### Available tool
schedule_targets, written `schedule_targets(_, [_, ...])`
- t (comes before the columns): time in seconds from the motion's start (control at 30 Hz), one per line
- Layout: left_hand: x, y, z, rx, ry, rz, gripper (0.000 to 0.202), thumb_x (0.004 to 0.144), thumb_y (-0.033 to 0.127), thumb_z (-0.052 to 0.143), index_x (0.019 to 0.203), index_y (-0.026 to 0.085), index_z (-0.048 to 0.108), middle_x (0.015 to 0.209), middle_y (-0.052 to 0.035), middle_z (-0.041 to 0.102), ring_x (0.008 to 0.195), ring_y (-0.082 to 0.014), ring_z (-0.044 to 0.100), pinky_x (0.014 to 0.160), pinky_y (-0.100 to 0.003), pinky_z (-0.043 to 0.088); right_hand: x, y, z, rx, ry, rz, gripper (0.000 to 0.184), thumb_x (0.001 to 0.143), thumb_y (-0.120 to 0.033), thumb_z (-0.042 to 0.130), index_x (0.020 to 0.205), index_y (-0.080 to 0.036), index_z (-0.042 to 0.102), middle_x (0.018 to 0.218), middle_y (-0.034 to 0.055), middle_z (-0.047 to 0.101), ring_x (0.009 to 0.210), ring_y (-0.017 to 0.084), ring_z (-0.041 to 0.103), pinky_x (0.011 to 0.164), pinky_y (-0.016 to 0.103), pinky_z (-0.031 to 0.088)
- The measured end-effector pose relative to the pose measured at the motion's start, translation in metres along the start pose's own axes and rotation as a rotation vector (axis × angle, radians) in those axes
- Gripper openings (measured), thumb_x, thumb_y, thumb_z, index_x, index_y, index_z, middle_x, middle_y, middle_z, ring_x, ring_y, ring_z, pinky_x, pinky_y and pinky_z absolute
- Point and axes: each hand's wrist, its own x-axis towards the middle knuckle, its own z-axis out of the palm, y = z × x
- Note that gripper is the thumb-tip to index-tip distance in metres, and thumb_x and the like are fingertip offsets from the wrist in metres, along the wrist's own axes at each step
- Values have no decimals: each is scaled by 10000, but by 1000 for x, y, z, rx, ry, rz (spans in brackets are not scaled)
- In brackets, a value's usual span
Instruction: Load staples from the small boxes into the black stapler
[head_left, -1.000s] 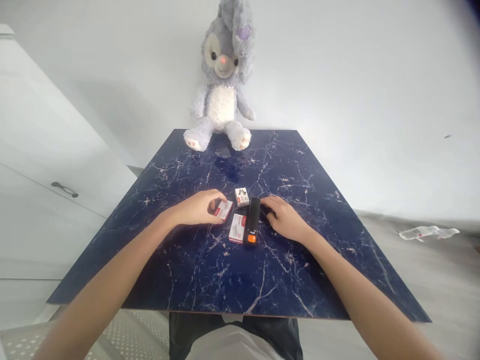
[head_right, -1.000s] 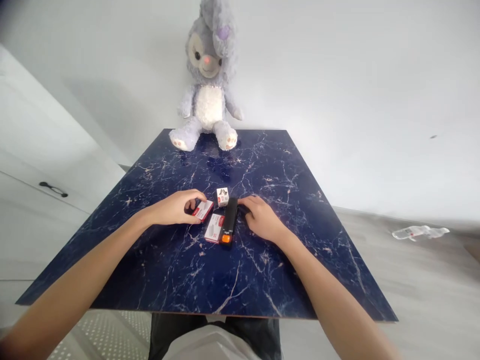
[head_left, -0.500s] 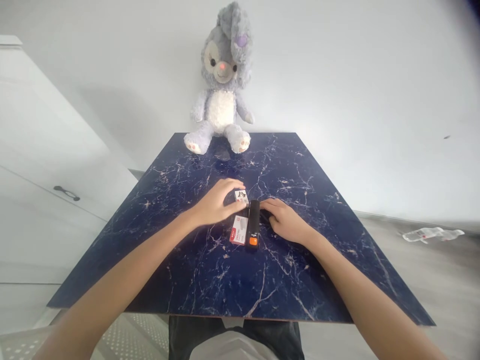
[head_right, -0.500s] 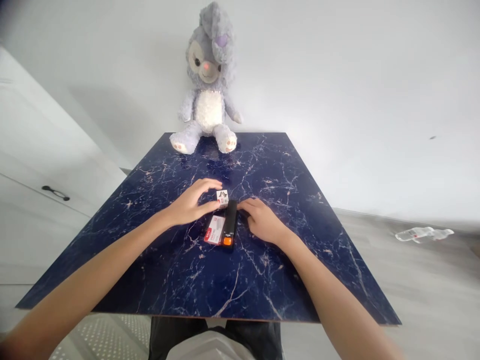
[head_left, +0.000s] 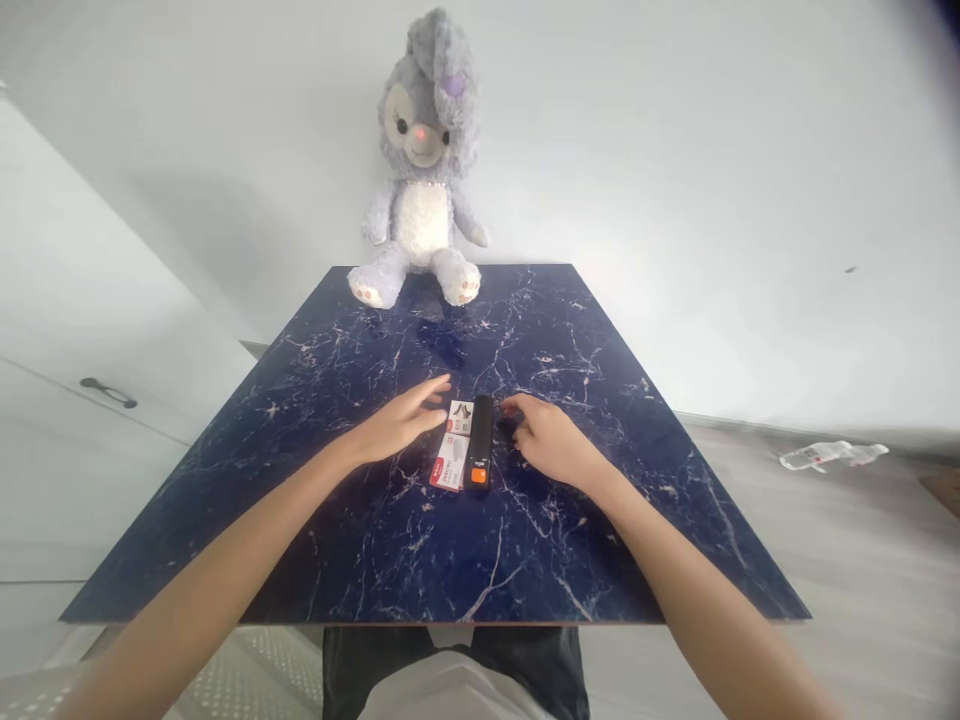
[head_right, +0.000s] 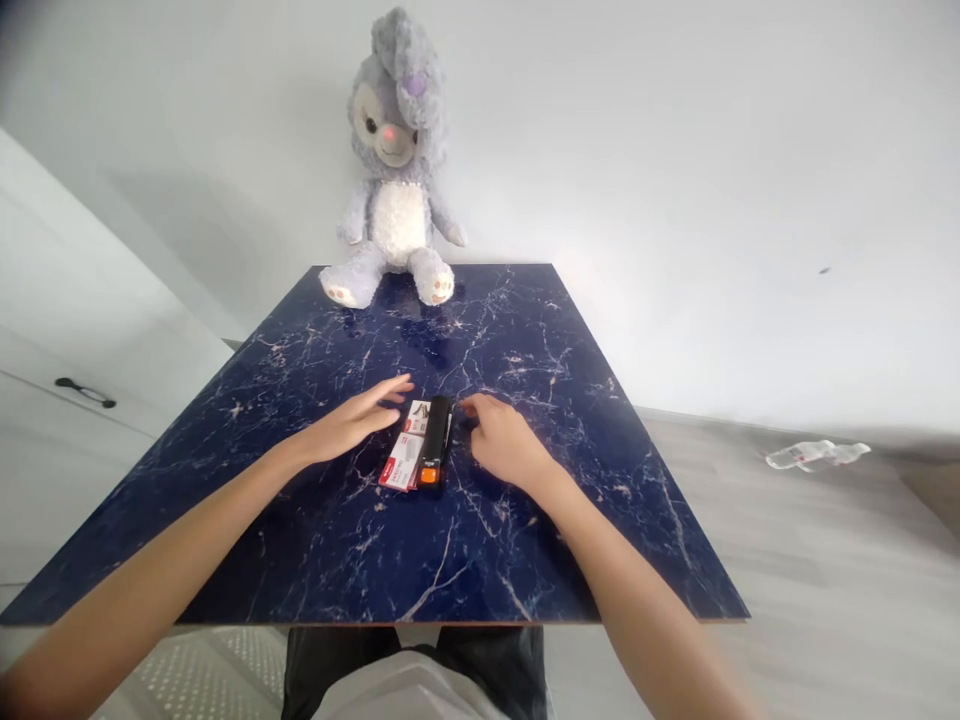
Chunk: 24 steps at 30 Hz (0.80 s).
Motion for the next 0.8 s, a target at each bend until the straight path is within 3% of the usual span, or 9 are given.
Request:
schedule_targets(0.07, [-24,2,-3,23,-42,-8,855,913,496,653,1616,377,183,1599,-139,391,1283,-301,568,936,-423,550,-1,-1,0,72,-18,60,438,793,4,461,1158,-187,609,1162,108,715,1002,243,699,867,362,544])
schedule_targets(0.17, [-48,10,10,45,-139,-16,1195,758,442,830,1638,330,30,1369,-151,610,1053,-281,681,850,-403,578,-4,-5,5,167,-28,114,328,824,-39,484,1071,-216,606,1044,78,748,850,222,723,757,330,553])
schedule_targets(0.27, [-53,20,37,54,3,-84,1037,822,402,764,1631,299,123,1113,-91,730,841,-251,719,714,-355,571,-12,-15,13,216,-32,142,187,884,-119,500,988,-238,601,876,33,748,714,202,705,683,315,538])
schedule_targets(0.43, [-35,28,61,63,108,-55,807,799,346,768,1510,303,387,1005,-33,764,816,-258,729,688,-334,540,-33,-33,13,208,25,179,108,958,-325,513,982,-250,588,798,9,730,669,201,681,623,299,490])
schedule_targets(0.57, [13,40,75,83,103,40,620,744,304,802,1312,262,557,1045,-54,756,890,-281,725,737,-346,535,-41,-12,-6,134,157,288,119,909,-317,556,998,-242,581,894,35,749,770,217,706,710,313,495])
schedule_targets(0.67, [78,61,101,159,144,89,551,684,262,834,1183,215,605,1055,-89,737,972,-322,703,810,-382,523,-33,31,-32,112,311,394,157,861,-305,578,1001,-234,582,1007,62,752,936,247,711,838,346,508])
schedule_targets(0.8, [169,101,140,162,215,109,658,626,241,885,1200,158,573,1167,-170,681,1142,-363,632,908,-417,495,-8,91,-71,51,529,556,234,840,-329,561,1036,-204,587,940,111,746,890,277,707,837,392,526])
